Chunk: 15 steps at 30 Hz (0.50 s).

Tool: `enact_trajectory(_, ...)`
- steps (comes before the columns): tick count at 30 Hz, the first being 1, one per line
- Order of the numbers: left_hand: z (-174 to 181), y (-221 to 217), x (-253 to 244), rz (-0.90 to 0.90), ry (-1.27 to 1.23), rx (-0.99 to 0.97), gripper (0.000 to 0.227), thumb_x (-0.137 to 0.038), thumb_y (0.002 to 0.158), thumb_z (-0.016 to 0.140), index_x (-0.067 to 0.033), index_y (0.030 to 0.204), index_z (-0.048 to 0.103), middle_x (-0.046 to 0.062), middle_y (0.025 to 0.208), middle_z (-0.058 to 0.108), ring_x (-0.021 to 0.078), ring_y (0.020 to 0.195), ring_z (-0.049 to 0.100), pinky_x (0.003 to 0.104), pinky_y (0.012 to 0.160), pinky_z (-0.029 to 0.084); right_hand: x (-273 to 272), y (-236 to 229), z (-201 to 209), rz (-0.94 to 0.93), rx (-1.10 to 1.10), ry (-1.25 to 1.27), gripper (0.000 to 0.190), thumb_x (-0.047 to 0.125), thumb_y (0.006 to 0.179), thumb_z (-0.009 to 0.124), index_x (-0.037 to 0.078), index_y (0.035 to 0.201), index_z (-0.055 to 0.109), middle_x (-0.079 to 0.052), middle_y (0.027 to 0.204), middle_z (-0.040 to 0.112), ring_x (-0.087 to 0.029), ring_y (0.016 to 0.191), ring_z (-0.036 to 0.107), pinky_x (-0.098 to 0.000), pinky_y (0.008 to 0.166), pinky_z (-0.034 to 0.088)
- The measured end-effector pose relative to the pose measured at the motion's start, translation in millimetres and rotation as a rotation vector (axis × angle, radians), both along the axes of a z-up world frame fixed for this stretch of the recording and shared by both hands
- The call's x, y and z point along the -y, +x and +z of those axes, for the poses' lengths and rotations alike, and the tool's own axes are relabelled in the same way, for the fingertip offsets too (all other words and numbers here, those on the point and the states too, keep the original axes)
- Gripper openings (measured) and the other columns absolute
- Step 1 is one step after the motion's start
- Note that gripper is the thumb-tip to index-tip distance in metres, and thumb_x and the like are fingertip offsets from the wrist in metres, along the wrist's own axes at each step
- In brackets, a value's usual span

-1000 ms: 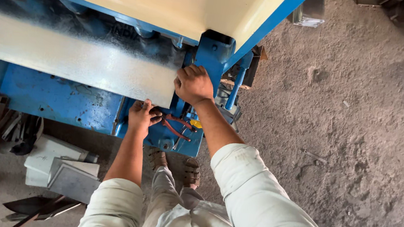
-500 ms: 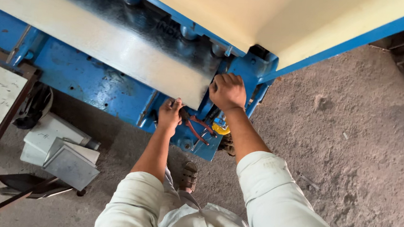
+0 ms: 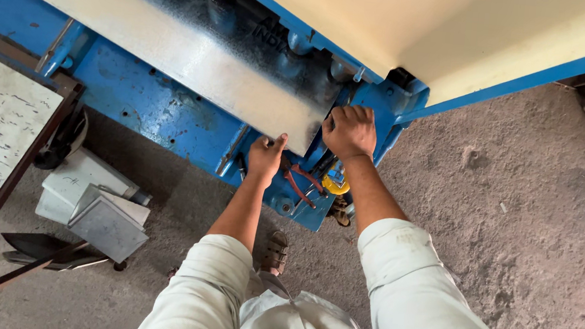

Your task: The person repeatedly picks up rectangular metal sheets from a table and feeds them into a blue industrial bending machine. They align each sheet, operate the machine to bend the edge, and then place the finished piece onto a growing stack. The process is repeated for multiple sheets throughout the clip.

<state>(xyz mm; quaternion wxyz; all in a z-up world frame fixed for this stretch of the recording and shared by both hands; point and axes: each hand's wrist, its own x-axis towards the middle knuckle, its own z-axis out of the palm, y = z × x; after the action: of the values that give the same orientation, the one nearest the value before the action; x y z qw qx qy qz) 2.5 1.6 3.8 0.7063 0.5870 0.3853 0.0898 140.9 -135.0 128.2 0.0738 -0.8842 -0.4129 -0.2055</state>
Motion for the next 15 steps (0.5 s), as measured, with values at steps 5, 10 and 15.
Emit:
enact_trajectory(5, -9, -1, 2, 0.009, 0.037, -0.014, 0.046, -0.039, 0.090, 0.079, 0.0028, 0.086, 0.059, 0.006, 0.075, 0.061, 0.0138, 0.070, 0.051, 0.033, 0.063, 0.046, 7, -1, -5, 0.169, -0.049, -0.081, 0.013, 0.022, 0.078, 0.072, 0.011, 0.072, 0.068, -0.011, 0.074, 0.068, -0.027, 0.083, 0.068, -0.0437, 0.115, 0.047)
enact_trajectory(10, -8, -3, 4, -0.001, 0.057, -0.015, 0.046, -0.040, 0.091, 0.077, 0.0005, 0.081, 0.057, 0.006, 0.071, 0.059, 0.0141, 0.067, 0.049, 0.034, 0.060, 0.045, 14, -1, -17, 0.183, -0.079, -0.133, 0.012, 0.023, 0.080, 0.072, 0.012, 0.076, 0.071, -0.009, 0.079, 0.070, -0.027, 0.089, 0.069, -0.0413, 0.110, 0.051)
enact_trajectory(15, 1, -4, 0, -0.051, 0.071, -0.106, 0.054, -0.045, 0.091, 0.078, -0.0009, 0.076, 0.051, 0.006, 0.065, 0.048, 0.0152, 0.062, 0.041, 0.037, 0.055, 0.038, 13, 0, -22, 0.123, -0.104, -0.211, 0.013, 0.025, 0.082, 0.072, 0.013, 0.085, 0.074, -0.005, 0.087, 0.072, -0.026, 0.096, 0.069, -0.0394, 0.101, 0.052)
